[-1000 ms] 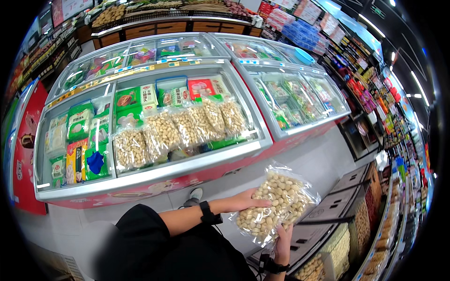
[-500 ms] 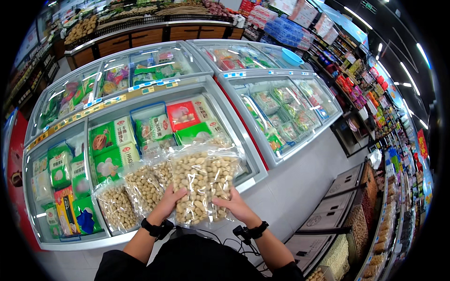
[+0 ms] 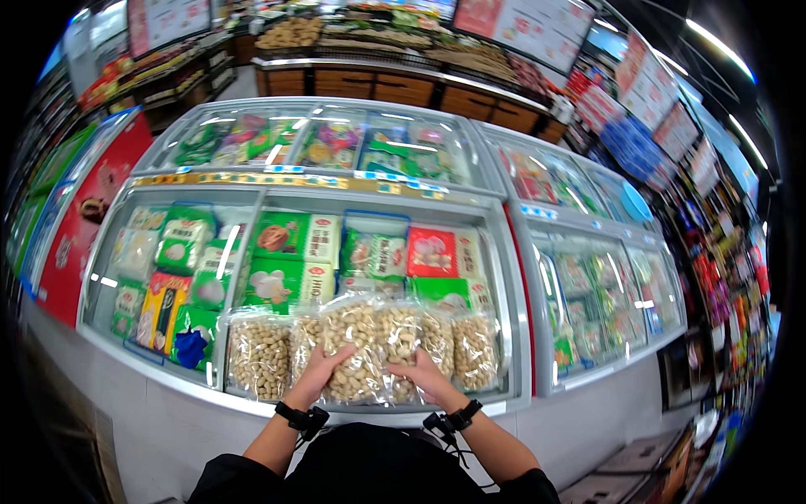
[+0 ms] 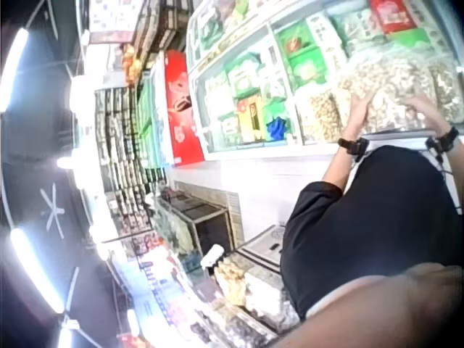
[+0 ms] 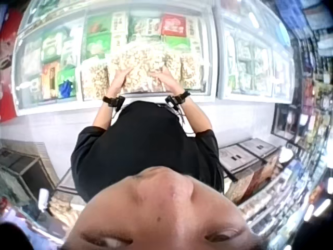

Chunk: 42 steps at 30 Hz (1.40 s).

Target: The person picks up bags of dried goods from a display case and places them onto shelves, and later moves bags of cashews from one shelf to another.

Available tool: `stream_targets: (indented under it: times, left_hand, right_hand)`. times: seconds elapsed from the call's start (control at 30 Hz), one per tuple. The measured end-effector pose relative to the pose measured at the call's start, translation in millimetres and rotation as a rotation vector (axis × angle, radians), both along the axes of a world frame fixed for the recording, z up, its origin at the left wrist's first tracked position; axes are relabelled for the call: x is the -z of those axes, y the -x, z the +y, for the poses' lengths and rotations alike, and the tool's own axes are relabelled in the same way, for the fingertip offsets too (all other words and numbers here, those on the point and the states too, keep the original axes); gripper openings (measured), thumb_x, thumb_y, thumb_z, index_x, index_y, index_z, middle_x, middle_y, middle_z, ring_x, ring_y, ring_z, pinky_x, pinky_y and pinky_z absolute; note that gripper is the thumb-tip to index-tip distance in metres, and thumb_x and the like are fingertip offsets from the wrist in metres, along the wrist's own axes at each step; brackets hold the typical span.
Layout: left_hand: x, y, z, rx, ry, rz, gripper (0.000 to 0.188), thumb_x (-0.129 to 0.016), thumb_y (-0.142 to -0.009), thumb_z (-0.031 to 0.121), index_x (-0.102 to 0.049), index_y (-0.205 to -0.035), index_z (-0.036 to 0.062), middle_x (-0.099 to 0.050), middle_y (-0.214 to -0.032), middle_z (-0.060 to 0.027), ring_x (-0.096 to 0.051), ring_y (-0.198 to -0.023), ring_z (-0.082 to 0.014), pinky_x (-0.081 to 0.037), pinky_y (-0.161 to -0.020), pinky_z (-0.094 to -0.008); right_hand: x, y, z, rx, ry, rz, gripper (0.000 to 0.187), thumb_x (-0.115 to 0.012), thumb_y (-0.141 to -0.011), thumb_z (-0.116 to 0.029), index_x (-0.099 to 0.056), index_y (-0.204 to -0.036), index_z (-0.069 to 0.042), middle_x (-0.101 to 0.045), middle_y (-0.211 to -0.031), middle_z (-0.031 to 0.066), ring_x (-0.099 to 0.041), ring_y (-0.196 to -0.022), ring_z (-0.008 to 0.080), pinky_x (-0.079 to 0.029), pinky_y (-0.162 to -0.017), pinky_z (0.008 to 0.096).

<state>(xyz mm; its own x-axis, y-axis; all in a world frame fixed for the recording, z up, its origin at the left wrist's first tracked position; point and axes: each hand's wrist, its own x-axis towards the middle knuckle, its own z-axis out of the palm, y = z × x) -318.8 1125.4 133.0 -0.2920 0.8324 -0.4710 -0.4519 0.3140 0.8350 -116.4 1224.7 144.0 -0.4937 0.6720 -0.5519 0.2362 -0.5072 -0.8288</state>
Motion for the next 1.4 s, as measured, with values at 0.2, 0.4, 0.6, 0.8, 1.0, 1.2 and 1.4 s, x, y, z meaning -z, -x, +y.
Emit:
stream_targets:
  times: [0.2, 0.4, 0.6, 0.8, 1.0, 1.2, 1.4]
  left_hand:
    - [0, -10, -4, -0.116, -0.097, -0.017, 0.057, -0.073, -0.081, 0.020, -0.044, -0.124, -0.0031, -0.060, -0.113, -0.0130, -0.062, -0.097, -0.0179, -0.052, -0.081, -0.0300]
    - [-12, -15, -7, -0.191, -0.066, 0.250, 0.053, -0.077, -0.077, 0.022, -0.052, -0.115, -0.0042, -0.064, -0.106, -0.0123, -0.063, -0.092, -0.0173, -0.052, -0.080, -0.0298]
    - [-9, -10, -12, -0.263, -0.096, 0.371, 0.053, -0.080, -0.073, 0.025, -0.055, -0.109, -0.0065, -0.065, -0.101, -0.0127, -0.064, -0.088, -0.0159, -0.052, -0.078, -0.0284]
    - [-35, 4, -23, -0.275, -0.133, 0.349, 0.059, -0.081, -0.071, 0.028, -0.054, -0.110, -0.0074, -0.065, -0.100, -0.0131, -0.064, -0.085, -0.0157, -0.052, -0.076, -0.0283]
    - [-9, 34, -29, -0.219, -0.019, 0.490, 0.068, -0.077, -0.075, 0.035, -0.048, -0.117, -0.0094, -0.063, -0.106, -0.0166, -0.063, -0.092, -0.0198, -0.050, -0.081, -0.0309]
    - [15, 36, -33, -0.184, -0.041, 0.638, 0.070, -0.073, -0.078, 0.039, -0.045, -0.122, -0.0081, -0.060, -0.112, -0.0204, -0.060, -0.102, -0.0266, -0.046, -0.089, -0.0344]
    - [13, 30, -37, -0.162, 0.029, 1.079, 0.089, -0.071, -0.076, 0.045, -0.030, -0.138, -0.0053, -0.037, -0.131, -0.0335, -0.035, -0.126, -0.0443, -0.031, -0.105, -0.0455]
  right_hand:
    - [0, -7, 8, -0.068, -0.101, 0.017, 0.059, -0.079, -0.074, -0.015, -0.043, -0.117, 0.005, -0.057, -0.110, 0.0130, -0.058, -0.099, 0.0173, -0.048, -0.086, 0.0294]
    - [-16, -24, 18, -0.093, -0.164, -0.051, 0.055, -0.079, -0.074, -0.013, -0.045, -0.114, 0.004, -0.059, -0.107, 0.0133, -0.060, -0.093, 0.0172, -0.052, -0.080, 0.0298]
    - [3, -42, 32, -0.044, -0.283, -0.049, 0.057, -0.077, -0.076, -0.018, -0.046, -0.117, 0.005, -0.060, -0.108, 0.0135, -0.060, -0.095, 0.0189, -0.050, -0.083, 0.0307]
    - [4, -38, 22, -0.151, -0.624, -0.325, 0.065, -0.077, -0.074, -0.037, -0.048, -0.113, 0.006, -0.060, -0.106, 0.0180, -0.060, -0.096, 0.0277, -0.047, -0.083, 0.0346]
    - [27, -39, 24, -0.163, -0.773, -0.505, 0.067, -0.075, -0.073, -0.038, -0.048, -0.113, 0.007, -0.050, -0.110, 0.0202, -0.053, -0.100, 0.0327, -0.045, -0.086, 0.0397]
    - [37, -41, 27, -0.115, -0.781, -0.430, 0.073, -0.076, -0.072, -0.039, -0.044, -0.118, 0.007, -0.050, -0.111, 0.0198, -0.053, -0.100, 0.0303, -0.045, -0.086, 0.0381]
    - [37, -49, 16, -0.015, -0.712, -0.331, 0.077, -0.077, -0.073, -0.034, -0.039, -0.127, 0.006, -0.050, -0.111, 0.0166, -0.052, -0.099, 0.0235, -0.045, -0.084, 0.0341]
